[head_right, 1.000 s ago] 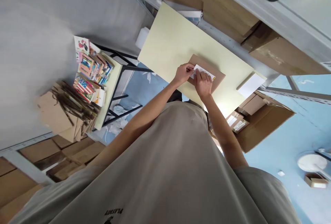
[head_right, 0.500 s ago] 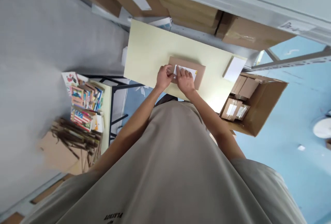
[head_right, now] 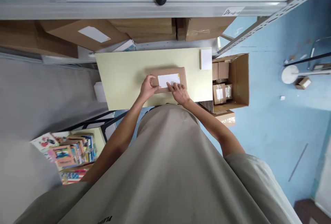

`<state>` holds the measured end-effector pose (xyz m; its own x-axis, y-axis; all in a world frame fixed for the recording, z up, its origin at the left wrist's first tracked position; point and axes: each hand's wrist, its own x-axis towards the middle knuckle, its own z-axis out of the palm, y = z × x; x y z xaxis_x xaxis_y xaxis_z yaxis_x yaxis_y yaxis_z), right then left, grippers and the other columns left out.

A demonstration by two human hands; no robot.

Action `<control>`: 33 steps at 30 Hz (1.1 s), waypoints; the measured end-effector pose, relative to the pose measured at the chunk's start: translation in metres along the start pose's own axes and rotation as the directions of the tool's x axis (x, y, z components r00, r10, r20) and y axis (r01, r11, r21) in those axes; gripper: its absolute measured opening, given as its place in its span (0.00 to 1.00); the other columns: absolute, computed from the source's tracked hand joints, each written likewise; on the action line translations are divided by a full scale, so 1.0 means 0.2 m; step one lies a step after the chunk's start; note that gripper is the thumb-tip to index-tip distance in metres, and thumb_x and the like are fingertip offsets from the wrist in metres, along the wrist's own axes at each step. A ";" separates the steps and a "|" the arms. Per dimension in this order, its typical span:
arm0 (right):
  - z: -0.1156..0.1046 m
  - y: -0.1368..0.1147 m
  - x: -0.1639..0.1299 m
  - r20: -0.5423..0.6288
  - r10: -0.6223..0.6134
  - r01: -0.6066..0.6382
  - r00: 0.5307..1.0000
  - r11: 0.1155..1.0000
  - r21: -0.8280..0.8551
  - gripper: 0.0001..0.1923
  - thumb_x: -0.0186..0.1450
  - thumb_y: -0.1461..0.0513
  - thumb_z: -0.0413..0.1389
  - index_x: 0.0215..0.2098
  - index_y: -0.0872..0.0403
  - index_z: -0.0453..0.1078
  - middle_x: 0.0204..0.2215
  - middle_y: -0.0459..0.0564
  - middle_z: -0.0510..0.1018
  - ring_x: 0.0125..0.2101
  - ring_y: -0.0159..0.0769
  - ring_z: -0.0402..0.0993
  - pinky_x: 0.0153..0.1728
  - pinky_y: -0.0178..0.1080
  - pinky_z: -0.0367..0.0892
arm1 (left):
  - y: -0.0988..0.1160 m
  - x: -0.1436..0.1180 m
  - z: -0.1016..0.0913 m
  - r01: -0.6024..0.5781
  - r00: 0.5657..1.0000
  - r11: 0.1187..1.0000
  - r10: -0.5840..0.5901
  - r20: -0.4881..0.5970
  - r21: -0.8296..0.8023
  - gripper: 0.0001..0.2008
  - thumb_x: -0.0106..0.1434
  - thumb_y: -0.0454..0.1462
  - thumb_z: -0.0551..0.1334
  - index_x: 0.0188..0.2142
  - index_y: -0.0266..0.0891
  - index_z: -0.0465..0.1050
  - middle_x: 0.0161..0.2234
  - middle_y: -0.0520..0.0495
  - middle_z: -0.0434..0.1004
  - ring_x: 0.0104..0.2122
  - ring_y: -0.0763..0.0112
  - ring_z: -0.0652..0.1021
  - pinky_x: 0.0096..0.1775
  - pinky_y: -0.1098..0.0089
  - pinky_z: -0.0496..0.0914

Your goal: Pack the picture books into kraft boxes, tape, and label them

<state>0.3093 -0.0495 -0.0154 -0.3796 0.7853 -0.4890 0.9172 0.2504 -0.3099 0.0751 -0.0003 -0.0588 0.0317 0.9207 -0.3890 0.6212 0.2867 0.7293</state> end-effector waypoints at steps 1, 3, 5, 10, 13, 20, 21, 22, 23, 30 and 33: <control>0.02 0.04 -0.05 -0.028 0.055 -0.055 0.998 0.998 0.010 0.39 0.81 0.68 0.40 0.88 0.55 0.52 0.66 0.75 0.75 0.61 0.62 0.73 0.64 0.63 0.68 | -0.01 0.00 0.00 -0.009 1.000 1.000 0.009 0.008 -0.007 0.32 0.56 0.31 0.80 0.57 0.43 0.73 0.40 0.51 0.72 0.43 0.59 0.78 0.53 0.60 0.74; 0.05 0.13 -0.14 -0.096 0.189 -0.185 0.977 0.982 0.045 0.36 0.83 0.63 0.40 0.87 0.59 0.52 0.64 0.76 0.76 0.60 0.64 0.73 0.63 0.64 0.69 | -0.02 -0.01 0.01 -0.026 1.000 0.999 0.026 -0.002 -0.034 0.32 0.57 0.31 0.79 0.58 0.44 0.73 0.40 0.51 0.72 0.44 0.59 0.79 0.54 0.59 0.75; 0.10 0.21 -0.21 -0.171 0.325 -0.309 0.930 0.944 0.118 0.36 0.85 0.55 0.41 0.86 0.63 0.54 0.63 0.77 0.75 0.60 0.65 0.74 0.64 0.66 0.70 | -0.05 -0.03 0.03 -0.018 0.999 0.994 0.015 -0.036 -0.105 0.33 0.58 0.32 0.77 0.61 0.44 0.71 0.41 0.51 0.75 0.42 0.60 0.80 0.53 0.60 0.76; 0.25 0.32 -0.25 -0.189 0.548 -0.388 0.815 0.758 0.525 0.37 0.82 0.51 0.47 0.84 0.57 0.56 0.68 0.72 0.72 0.63 0.61 0.75 0.65 0.63 0.76 | -0.20 -0.12 0.02 0.146 0.989 0.925 -0.149 0.017 -0.350 0.37 0.60 0.32 0.69 0.69 0.44 0.65 0.58 0.39 0.81 0.49 0.58 0.84 0.52 0.59 0.81; 0.32 0.29 -0.22 -0.051 0.623 -0.383 0.780 0.541 0.749 0.40 0.77 0.51 0.55 0.82 0.58 0.61 0.72 0.73 0.69 0.66 0.58 0.75 0.64 0.58 0.79 | -0.27 -0.18 -0.02 0.203 0.972 0.905 -0.138 0.192 -0.373 0.44 0.55 0.30 0.68 0.72 0.42 0.65 0.65 0.33 0.80 0.64 0.48 0.82 0.62 0.51 0.80; 0.28 0.12 -0.29 -0.194 0.698 -0.145 0.689 0.395 0.907 0.38 0.74 0.42 0.61 0.74 0.53 0.72 0.74 0.66 0.74 0.71 0.55 0.74 0.70 0.59 0.74 | -0.21 -0.24 -0.18 -0.005 0.983 0.938 0.069 0.171 -0.345 0.40 0.65 0.37 0.71 0.75 0.40 0.66 0.66 0.31 0.83 0.69 0.51 0.80 0.68 0.48 0.78; 0.26 0.10 -0.31 -0.218 0.700 -0.111 0.680 0.392 0.913 0.38 0.73 0.41 0.61 0.73 0.53 0.73 0.74 0.66 0.75 0.71 0.55 0.74 0.71 0.58 0.73 | -0.19 -0.23 -0.20 -0.031 0.981 0.935 0.096 0.168 -0.353 0.38 0.67 0.39 0.71 0.75 0.41 0.67 0.66 0.32 0.83 0.70 0.51 0.80 0.68 0.49 0.78; 0.24 0.08 -0.34 -0.226 0.704 -0.087 0.673 0.378 0.922 0.40 0.72 0.40 0.63 0.73 0.54 0.74 0.74 0.66 0.76 0.71 0.55 0.75 0.72 0.58 0.73 | -0.17 -0.23 -0.21 -0.041 0.978 0.931 0.112 0.177 -0.362 0.37 0.69 0.39 0.71 0.75 0.43 0.67 0.67 0.32 0.82 0.70 0.52 0.80 0.67 0.50 0.79; 0.23 0.06 -0.36 -0.218 0.711 -0.072 0.669 0.354 0.932 0.42 0.71 0.39 0.64 0.73 0.54 0.75 0.73 0.65 0.77 0.71 0.57 0.75 0.72 0.58 0.73 | -0.15 -0.22 -0.21 -0.034 0.974 0.928 0.114 0.196 -0.371 0.35 0.70 0.40 0.70 0.74 0.43 0.68 0.67 0.32 0.82 0.69 0.52 0.80 0.66 0.51 0.79; 0.28 -0.08 -0.44 -0.058 0.786 -0.059 0.616 0.119 0.991 0.47 0.60 0.35 0.73 0.66 0.56 0.81 0.71 0.67 0.79 0.68 0.66 0.79 0.72 0.64 0.74 | -0.07 -0.23 -0.17 0.109 0.944 0.949 -0.007 0.330 -0.295 0.27 0.71 0.48 0.72 0.64 0.37 0.75 0.67 0.25 0.80 0.63 0.48 0.85 0.60 0.52 0.83; 0.34 -0.11 -0.46 0.009 0.826 -0.061 0.564 0.031 0.998 0.46 0.60 0.38 0.76 0.66 0.56 0.80 0.72 0.68 0.78 0.68 0.65 0.80 0.73 0.64 0.73 | -0.07 -0.24 -0.16 0.127 0.938 0.964 -0.040 0.344 -0.233 0.25 0.72 0.48 0.71 0.61 0.38 0.76 0.66 0.27 0.81 0.64 0.49 0.84 0.63 0.53 0.81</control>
<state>0.3161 -0.1659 -0.0181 0.5423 0.6444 -0.5391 -0.0689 -0.6054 -0.7929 0.0403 -0.0395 -0.0327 0.2742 0.7613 -0.5876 0.4202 0.4548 0.7853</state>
